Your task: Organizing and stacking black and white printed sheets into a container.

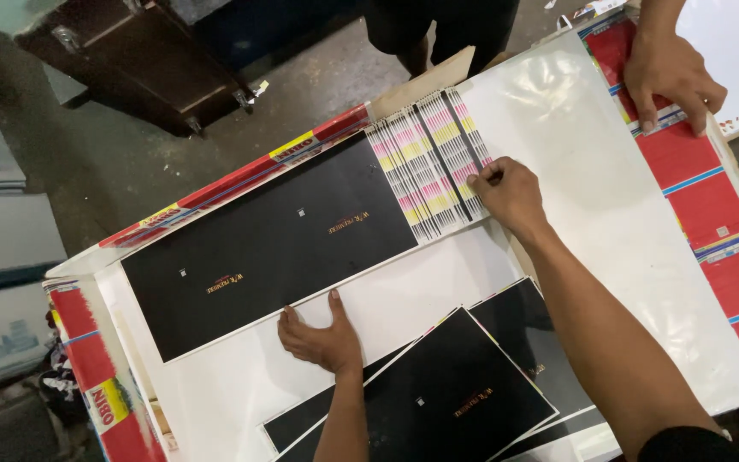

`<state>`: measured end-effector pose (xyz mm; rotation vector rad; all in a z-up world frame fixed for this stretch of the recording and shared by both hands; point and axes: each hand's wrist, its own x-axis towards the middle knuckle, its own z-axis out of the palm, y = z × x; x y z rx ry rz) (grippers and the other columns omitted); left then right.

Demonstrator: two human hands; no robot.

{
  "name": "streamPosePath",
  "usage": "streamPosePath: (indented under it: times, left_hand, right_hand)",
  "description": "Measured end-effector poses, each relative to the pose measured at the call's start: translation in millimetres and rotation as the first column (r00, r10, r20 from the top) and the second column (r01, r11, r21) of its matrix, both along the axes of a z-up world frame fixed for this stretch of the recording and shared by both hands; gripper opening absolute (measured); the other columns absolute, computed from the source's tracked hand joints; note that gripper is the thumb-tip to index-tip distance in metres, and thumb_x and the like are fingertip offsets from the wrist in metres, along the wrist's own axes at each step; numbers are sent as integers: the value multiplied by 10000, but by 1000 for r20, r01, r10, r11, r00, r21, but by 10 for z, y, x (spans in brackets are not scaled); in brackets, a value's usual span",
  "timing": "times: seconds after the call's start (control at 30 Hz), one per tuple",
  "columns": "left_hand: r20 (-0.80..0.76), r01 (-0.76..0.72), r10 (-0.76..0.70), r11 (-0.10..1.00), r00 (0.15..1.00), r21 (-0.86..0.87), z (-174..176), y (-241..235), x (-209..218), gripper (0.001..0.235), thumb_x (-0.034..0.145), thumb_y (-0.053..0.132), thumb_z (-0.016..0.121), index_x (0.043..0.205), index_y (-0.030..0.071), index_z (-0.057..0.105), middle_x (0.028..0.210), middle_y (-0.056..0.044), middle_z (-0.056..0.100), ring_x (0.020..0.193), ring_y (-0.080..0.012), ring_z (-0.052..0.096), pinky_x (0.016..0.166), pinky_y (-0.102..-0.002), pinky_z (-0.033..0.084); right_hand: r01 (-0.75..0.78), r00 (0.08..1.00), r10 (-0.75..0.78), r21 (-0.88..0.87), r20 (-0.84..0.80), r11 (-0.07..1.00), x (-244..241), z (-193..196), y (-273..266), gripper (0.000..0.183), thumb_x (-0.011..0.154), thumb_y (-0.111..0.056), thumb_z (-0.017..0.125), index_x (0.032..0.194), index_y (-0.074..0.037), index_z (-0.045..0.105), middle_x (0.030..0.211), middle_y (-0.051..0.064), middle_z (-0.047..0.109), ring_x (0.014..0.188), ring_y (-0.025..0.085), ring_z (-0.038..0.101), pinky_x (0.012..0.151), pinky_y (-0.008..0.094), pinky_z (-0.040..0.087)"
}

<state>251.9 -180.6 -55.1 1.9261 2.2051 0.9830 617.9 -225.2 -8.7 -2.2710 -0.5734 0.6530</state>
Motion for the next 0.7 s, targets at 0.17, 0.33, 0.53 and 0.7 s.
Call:
streamPosePath:
  times: [0.17, 0.33, 0.53, 0.7]
  left_hand:
    - [34, 5, -4, 1000, 999, -30, 31, -7, 6, 910, 736, 421, 969, 1437, 60, 516, 1454, -177, 485, 1347, -467, 487, 1053, -666, 396]
    - [56, -9, 12, 998, 998, -62, 104, -7, 21, 904, 739, 409, 969, 1436, 39, 529, 1475, -190, 487, 1358, -475, 491, 1082, -666, 383]
    - [46, -11, 14, 997, 999, -74, 88, -18, 10, 922, 722, 417, 975, 1441, 32, 544, 1461, -193, 503, 1357, -469, 502, 1095, -647, 379]
    - [76, 8, -4, 999, 997, -47, 24, -14, -26, 920, 707, 377, 979, 1441, 13, 561, 1447, -192, 503, 1351, -462, 503, 1080, -646, 396]
  right_hand:
    - [87, 923, -16, 169, -384, 982, -141, 458, 69, 589, 784, -180, 898, 1226, 75, 603, 949, 183, 699, 929, 280, 668, 820, 378, 537]
    - [345, 793, -91, 320, -603, 882, -328, 374, -26, 600, 726, 1, 926, 1251, 20, 636, 970, 135, 731, 790, 214, 734, 694, 364, 657]
    - [577, 500, -132, 216, -856, 788, -786, 40, -251, 469, 876, -37, 826, 1300, 5, 630, 1065, 106, 698, 840, 284, 743, 839, 487, 677]
    - [559, 611, -198, 241, -766, 793, -855, 83, -151, 432, 876, 7, 845, 1267, 44, 665, 1052, 175, 729, 857, 301, 741, 770, 510, 681]
